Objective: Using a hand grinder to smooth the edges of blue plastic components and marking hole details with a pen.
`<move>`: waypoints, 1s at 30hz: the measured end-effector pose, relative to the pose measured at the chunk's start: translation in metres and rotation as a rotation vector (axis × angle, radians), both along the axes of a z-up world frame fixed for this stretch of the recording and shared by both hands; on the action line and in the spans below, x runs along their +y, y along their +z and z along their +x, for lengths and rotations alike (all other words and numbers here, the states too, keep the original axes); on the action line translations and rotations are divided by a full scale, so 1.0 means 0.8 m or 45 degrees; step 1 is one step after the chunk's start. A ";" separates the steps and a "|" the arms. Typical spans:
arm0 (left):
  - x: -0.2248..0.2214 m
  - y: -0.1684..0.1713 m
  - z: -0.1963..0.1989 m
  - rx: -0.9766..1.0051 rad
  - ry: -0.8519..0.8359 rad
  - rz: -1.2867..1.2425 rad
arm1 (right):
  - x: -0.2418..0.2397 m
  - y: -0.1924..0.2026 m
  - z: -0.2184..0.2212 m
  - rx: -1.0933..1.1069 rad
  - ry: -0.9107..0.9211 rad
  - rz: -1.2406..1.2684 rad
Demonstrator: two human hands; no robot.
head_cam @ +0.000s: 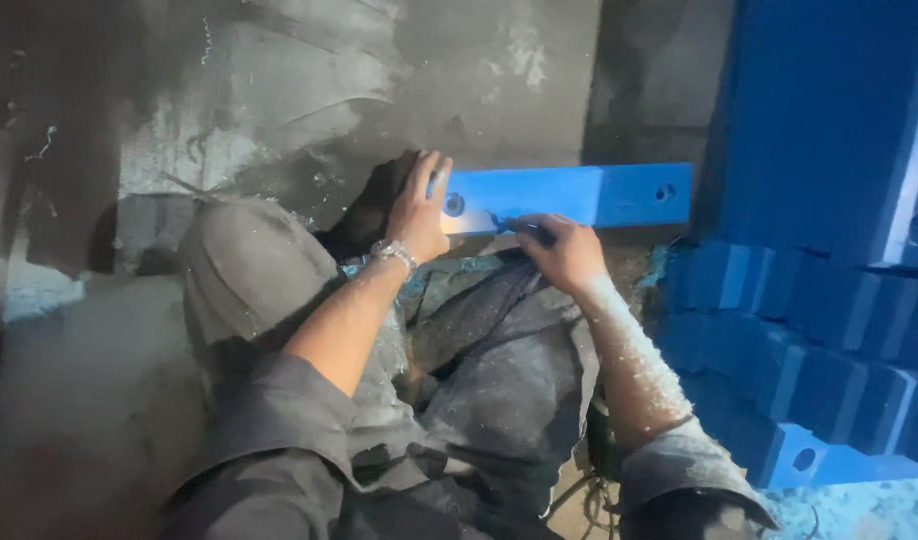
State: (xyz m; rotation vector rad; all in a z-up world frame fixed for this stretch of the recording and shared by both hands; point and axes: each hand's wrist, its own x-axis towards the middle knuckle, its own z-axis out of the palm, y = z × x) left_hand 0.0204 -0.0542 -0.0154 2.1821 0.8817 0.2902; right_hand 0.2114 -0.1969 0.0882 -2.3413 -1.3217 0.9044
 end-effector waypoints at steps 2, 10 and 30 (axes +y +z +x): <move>0.006 -0.002 -0.010 0.047 0.013 -0.044 | 0.007 -0.021 -0.008 -0.087 0.091 0.097; 0.007 -0.043 -0.028 0.101 0.012 -0.003 | 0.074 -0.048 -0.035 -0.446 0.513 0.073; 0.010 -0.056 -0.032 -0.109 0.036 0.023 | 0.080 -0.057 -0.075 -0.425 0.177 -0.258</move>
